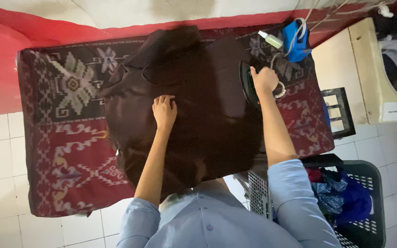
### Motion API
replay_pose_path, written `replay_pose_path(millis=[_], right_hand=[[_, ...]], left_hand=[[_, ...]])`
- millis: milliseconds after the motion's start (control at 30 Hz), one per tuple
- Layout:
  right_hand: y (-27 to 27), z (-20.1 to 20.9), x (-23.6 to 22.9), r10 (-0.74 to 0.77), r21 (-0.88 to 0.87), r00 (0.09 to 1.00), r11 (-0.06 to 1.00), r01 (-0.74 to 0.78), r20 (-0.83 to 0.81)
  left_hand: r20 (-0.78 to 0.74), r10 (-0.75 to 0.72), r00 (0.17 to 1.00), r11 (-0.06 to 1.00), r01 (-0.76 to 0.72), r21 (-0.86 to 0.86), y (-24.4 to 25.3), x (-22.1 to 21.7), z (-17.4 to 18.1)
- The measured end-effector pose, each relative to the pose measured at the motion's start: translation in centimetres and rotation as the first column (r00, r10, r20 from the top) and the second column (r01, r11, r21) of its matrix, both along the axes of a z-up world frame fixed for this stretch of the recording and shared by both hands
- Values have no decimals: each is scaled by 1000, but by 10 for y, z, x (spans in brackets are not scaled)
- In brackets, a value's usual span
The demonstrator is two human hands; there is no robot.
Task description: The person irons a dark-colored garment on a patterned ironing board, using an iron to press different sections of the fabric and smoothing it by hand.
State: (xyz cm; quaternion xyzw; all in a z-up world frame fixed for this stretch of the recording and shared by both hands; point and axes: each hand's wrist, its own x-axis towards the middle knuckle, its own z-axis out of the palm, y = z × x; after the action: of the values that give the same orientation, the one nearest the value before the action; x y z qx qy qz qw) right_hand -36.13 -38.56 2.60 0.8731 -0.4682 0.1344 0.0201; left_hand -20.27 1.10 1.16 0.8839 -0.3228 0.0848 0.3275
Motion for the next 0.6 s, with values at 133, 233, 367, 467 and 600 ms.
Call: replay_pose_path(millis=[133,233,367,467,600], right_hand=[[30,12,-18,234,84,972,969,-231,-28],[74,26,-39,499,102,867,863,-496,-8],[86,29,-52,594,98,804,802,-589,-36],[52,22,-40,376,-10,927,927,-376,6],[39,26,-43,495,138,868,863,-486,-37]], left_hand=[[3,-21,1000,1000,21,22,-6,-2,-1],[6,-53,999,998,52,30,-9,-7,-3],[-14,-111,994,991,111,70,-14,-13,-10],[10,-153,988,983,151,101,-14,-23,-14],[25,-200,979,975,197,101,-20,-38,-18]])
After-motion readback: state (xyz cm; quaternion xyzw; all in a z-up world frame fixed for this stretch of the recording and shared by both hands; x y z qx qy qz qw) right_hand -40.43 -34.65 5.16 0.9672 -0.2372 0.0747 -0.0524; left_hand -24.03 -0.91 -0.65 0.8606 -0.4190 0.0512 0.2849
